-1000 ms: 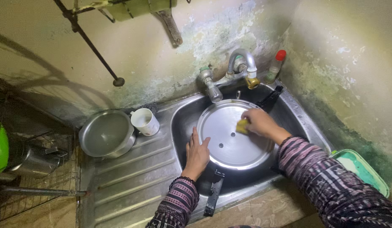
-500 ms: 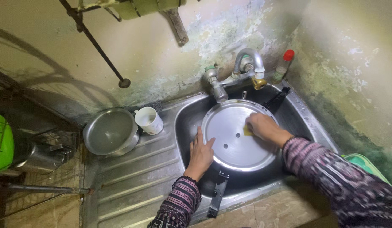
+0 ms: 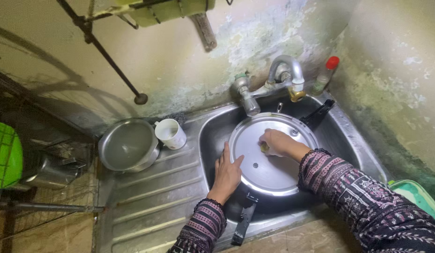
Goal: The person scrubs the lid of a pressure cooker with a sponge in a stainless steel sink, rinses it under the tap, and sets it against the wall. They then wash the cooker's inner pot and a metal strainer insert with the sponge, turning the parts as they clean.
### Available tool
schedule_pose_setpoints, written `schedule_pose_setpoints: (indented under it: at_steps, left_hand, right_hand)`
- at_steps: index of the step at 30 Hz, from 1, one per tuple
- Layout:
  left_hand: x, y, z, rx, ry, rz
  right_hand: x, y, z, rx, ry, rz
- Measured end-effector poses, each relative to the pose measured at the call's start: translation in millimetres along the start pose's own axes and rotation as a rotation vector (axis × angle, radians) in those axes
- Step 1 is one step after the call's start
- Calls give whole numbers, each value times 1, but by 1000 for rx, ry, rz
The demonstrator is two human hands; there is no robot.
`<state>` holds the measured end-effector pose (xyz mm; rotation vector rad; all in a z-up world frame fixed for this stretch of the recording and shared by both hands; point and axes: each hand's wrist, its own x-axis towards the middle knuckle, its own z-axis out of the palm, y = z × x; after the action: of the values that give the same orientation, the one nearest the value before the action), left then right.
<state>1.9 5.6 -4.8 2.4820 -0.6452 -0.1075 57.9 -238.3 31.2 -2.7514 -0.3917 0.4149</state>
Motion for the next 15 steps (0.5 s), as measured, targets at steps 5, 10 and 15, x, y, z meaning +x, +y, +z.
schedule_pose_setpoints:
  at_steps: [5, 10, 15]
  left_hand:
    - [6, 4, -2, 12, -19, -3]
    - [3, 5, -5, 9, -4, 5]
    - [3, 4, -2, -6, -25, -27]
  right_hand:
    - [-11, 2, -17, 175, 339, 52]
    - [-14, 8, -9, 31, 254, 12]
    - [-6, -1, 12, 62, 299, 3]
